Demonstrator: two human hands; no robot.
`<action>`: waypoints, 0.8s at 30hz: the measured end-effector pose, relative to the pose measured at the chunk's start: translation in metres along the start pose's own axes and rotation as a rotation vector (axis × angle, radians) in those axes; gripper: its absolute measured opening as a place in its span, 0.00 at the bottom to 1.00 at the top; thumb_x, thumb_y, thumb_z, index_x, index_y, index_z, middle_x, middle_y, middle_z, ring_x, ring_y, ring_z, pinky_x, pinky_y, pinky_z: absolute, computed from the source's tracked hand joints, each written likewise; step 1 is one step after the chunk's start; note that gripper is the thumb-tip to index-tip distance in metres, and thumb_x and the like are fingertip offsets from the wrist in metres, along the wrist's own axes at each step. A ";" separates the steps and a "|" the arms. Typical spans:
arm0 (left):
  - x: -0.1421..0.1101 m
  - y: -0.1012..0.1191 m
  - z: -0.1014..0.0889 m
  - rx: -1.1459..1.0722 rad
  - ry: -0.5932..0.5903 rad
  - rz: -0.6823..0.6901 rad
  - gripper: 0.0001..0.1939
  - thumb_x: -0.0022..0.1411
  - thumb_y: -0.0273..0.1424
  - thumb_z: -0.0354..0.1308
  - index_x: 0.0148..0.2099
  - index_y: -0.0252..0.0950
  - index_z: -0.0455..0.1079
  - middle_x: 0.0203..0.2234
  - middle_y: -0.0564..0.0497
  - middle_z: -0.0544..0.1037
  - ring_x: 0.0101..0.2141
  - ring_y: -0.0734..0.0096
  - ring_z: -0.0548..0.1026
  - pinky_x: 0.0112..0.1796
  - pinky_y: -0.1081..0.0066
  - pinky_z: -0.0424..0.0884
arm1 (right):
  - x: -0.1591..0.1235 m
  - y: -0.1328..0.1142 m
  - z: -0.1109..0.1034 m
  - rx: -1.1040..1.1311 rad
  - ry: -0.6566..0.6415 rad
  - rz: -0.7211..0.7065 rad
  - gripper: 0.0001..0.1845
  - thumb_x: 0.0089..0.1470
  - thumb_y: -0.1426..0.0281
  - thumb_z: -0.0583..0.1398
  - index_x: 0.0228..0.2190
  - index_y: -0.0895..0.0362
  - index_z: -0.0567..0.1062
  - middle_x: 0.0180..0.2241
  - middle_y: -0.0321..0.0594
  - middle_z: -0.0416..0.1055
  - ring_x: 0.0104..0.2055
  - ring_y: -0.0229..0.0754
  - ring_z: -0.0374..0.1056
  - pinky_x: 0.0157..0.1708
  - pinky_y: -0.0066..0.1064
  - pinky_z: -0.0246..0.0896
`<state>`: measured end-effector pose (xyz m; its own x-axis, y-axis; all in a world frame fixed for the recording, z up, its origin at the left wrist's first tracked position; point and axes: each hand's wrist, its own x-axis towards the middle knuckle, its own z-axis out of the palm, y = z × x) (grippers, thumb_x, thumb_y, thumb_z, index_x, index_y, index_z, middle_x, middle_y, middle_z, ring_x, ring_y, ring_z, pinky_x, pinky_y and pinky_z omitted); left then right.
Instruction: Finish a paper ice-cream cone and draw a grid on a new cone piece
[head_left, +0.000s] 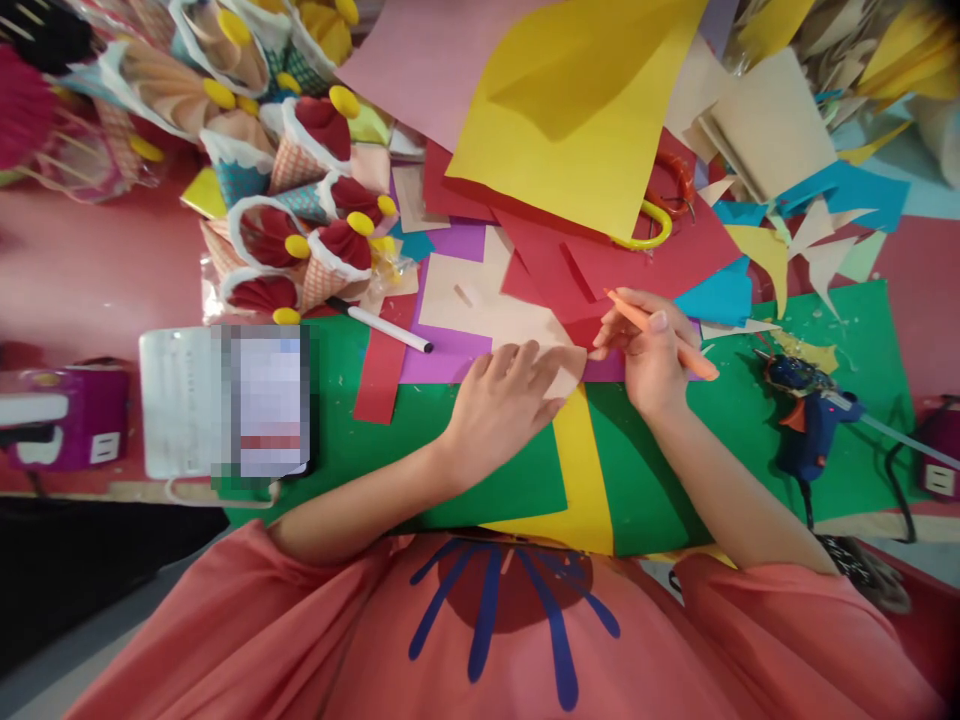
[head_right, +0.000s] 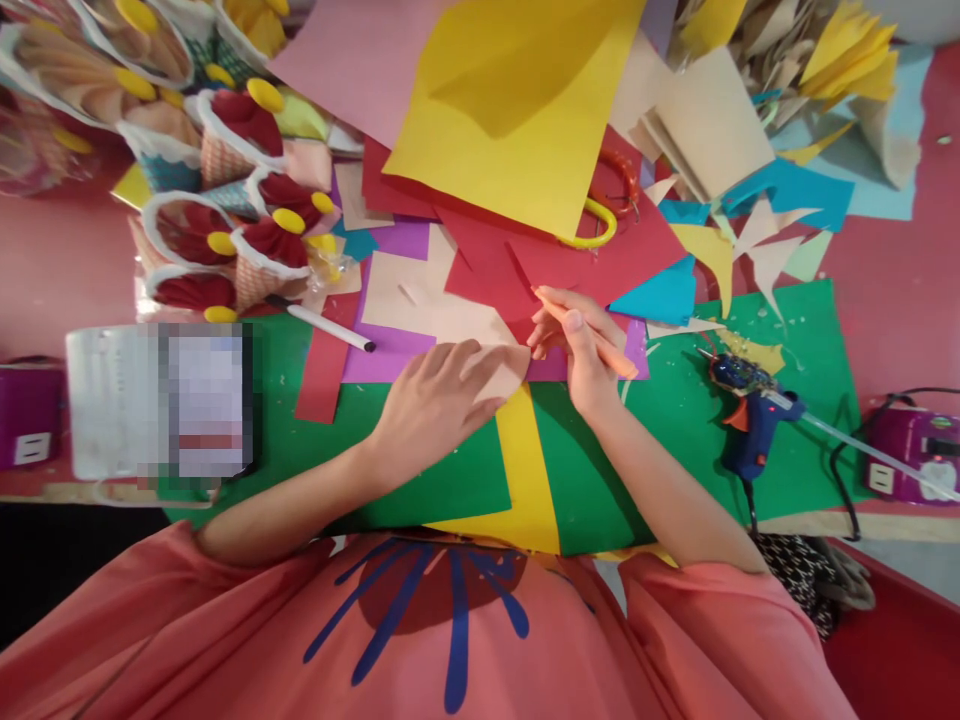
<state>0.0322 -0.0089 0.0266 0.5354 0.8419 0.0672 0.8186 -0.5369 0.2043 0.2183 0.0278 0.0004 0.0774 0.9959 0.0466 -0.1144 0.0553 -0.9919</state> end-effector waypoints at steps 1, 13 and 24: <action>-0.003 0.003 0.001 -0.007 -0.003 0.043 0.20 0.65 0.35 0.57 0.57 0.33 0.67 0.50 0.39 0.76 0.45 0.53 0.75 0.39 0.58 0.75 | 0.002 0.000 -0.001 -0.005 0.012 -0.005 0.17 0.58 0.52 0.59 0.40 0.49 0.78 0.29 0.36 0.73 0.24 0.37 0.71 0.20 0.29 0.67; -0.011 -0.028 0.015 -0.048 0.089 0.324 0.18 0.67 0.33 0.56 0.57 0.35 0.68 0.55 0.38 0.74 0.56 0.53 0.73 0.50 0.56 0.75 | 0.005 -0.012 -0.001 -0.105 -0.164 0.148 0.17 0.54 0.54 0.63 0.38 0.53 0.78 0.29 0.35 0.77 0.29 0.33 0.74 0.29 0.24 0.73; -0.013 -0.038 0.023 -0.135 0.136 0.372 0.18 0.68 0.26 0.49 0.58 0.30 0.67 0.55 0.40 0.75 0.57 0.55 0.72 0.55 0.55 0.73 | 0.006 -0.007 -0.007 -0.137 -0.305 0.209 0.14 0.53 0.59 0.65 0.30 0.57 0.72 0.25 0.34 0.75 0.23 0.31 0.71 0.21 0.22 0.67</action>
<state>-0.0011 -0.0012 -0.0043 0.7498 0.5962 0.2869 0.5348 -0.8015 0.2677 0.2264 0.0327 0.0071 -0.2339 0.9613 -0.1456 0.0382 -0.1406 -0.9893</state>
